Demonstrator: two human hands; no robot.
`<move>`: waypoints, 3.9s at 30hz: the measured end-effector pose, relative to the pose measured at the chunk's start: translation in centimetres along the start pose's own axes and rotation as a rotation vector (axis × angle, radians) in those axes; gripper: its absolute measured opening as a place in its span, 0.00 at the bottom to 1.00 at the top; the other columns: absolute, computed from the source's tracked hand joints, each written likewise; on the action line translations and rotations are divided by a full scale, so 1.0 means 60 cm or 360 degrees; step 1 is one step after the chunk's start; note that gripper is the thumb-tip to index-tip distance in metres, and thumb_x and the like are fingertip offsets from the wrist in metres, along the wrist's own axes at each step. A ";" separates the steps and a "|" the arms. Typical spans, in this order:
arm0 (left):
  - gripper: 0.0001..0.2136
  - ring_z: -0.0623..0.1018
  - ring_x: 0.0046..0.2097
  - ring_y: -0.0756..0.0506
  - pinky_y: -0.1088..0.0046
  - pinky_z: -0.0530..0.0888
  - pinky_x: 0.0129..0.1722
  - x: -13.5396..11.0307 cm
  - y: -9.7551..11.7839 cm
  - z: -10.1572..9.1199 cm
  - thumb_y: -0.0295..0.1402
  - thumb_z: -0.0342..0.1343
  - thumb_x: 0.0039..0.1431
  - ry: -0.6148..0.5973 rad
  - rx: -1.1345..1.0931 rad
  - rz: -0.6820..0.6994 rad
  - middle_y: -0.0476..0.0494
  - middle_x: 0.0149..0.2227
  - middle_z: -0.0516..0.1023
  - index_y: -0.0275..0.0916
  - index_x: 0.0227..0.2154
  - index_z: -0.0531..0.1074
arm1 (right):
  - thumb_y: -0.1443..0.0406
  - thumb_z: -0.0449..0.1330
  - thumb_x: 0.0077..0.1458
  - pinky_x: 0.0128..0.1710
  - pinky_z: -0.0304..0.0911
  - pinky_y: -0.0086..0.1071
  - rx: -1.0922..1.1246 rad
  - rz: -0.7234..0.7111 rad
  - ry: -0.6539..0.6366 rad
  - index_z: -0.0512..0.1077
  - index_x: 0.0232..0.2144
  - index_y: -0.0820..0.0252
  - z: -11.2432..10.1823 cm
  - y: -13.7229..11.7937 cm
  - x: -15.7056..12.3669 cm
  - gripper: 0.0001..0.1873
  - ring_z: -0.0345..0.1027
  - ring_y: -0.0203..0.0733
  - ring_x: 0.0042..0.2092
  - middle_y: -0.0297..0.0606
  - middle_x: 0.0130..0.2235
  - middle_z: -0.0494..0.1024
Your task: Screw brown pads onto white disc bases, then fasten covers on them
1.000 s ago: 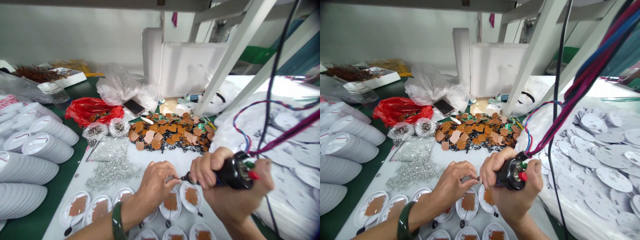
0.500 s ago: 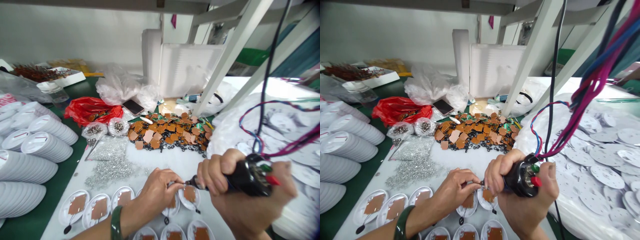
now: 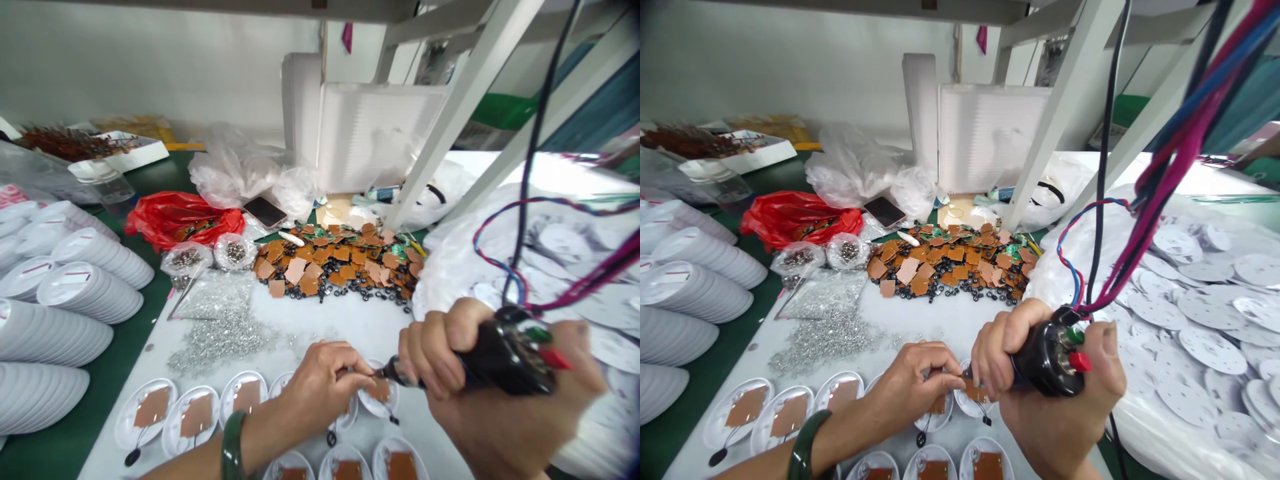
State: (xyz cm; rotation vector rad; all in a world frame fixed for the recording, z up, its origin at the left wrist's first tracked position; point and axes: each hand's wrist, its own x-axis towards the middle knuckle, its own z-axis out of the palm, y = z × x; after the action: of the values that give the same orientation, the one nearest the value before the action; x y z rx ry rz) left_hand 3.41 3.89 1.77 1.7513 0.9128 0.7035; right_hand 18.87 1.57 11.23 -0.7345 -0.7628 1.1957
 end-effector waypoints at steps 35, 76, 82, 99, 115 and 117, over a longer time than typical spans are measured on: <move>0.21 0.82 0.34 0.41 0.60 0.72 0.37 -0.052 -0.051 0.088 0.33 0.59 0.68 -0.0369 0.1486 0.0704 0.28 0.52 0.81 0.22 0.58 0.69 | 0.38 0.49 0.61 0.16 0.50 0.32 -0.0632 0.0176 -0.0269 0.72 0.23 0.55 -0.041 0.075 -0.003 0.33 0.56 0.38 0.16 0.35 0.16 0.69; 0.06 0.69 0.40 0.45 0.66 0.63 0.43 -0.055 -0.058 -0.047 0.26 0.51 0.74 -0.0276 0.1094 0.0575 0.48 0.39 0.74 0.40 0.38 0.67 | 0.41 0.56 0.59 0.16 0.59 0.31 0.0151 0.0290 -0.0276 0.76 0.21 0.56 0.036 0.053 0.010 0.29 0.56 0.35 0.15 0.31 0.14 0.66; 0.13 0.69 0.34 0.47 0.65 0.60 0.37 -0.056 -0.069 -0.018 0.40 0.58 0.72 -0.0107 0.1031 0.0536 0.52 0.32 0.73 0.41 0.33 0.65 | 0.41 0.53 0.61 0.19 0.61 0.32 0.0162 0.0332 -0.0355 0.77 0.24 0.56 0.031 0.049 -0.007 0.30 0.57 0.36 0.17 0.31 0.15 0.66; 0.12 0.71 0.36 0.47 0.65 0.63 0.40 -0.062 -0.060 -0.008 0.40 0.56 0.73 -0.0135 0.1059 0.0560 0.52 0.34 0.75 0.41 0.35 0.67 | 0.38 0.52 0.60 0.21 0.60 0.33 0.0125 0.0336 -0.0379 0.78 0.25 0.54 0.017 0.034 -0.017 0.32 0.58 0.37 0.18 0.31 0.15 0.66; 0.06 0.72 0.39 0.48 0.68 0.67 0.45 -0.079 -0.061 -0.008 0.34 0.54 0.75 -0.0266 0.0839 0.0570 0.50 0.39 0.76 0.42 0.39 0.65 | 0.37 0.48 0.60 0.22 0.57 0.33 0.0169 0.0450 -0.0495 0.77 0.26 0.51 0.012 0.031 -0.020 0.33 0.50 0.35 0.17 0.27 0.15 0.58; 0.08 0.72 0.37 0.48 0.68 0.67 0.44 -0.077 -0.057 -0.007 0.36 0.54 0.75 -0.0265 0.0865 0.0544 0.52 0.37 0.77 0.42 0.37 0.66 | 0.37 0.48 0.61 0.23 0.58 0.33 0.0191 0.0511 -0.0520 0.77 0.27 0.52 0.009 0.031 -0.022 0.33 0.52 0.36 0.18 0.27 0.16 0.59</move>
State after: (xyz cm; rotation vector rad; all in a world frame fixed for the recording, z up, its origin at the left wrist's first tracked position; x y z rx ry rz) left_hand -0.30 0.98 -1.55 2.4494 0.7369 0.5382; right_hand 17.21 0.72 9.81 -0.5814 -0.8525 1.6662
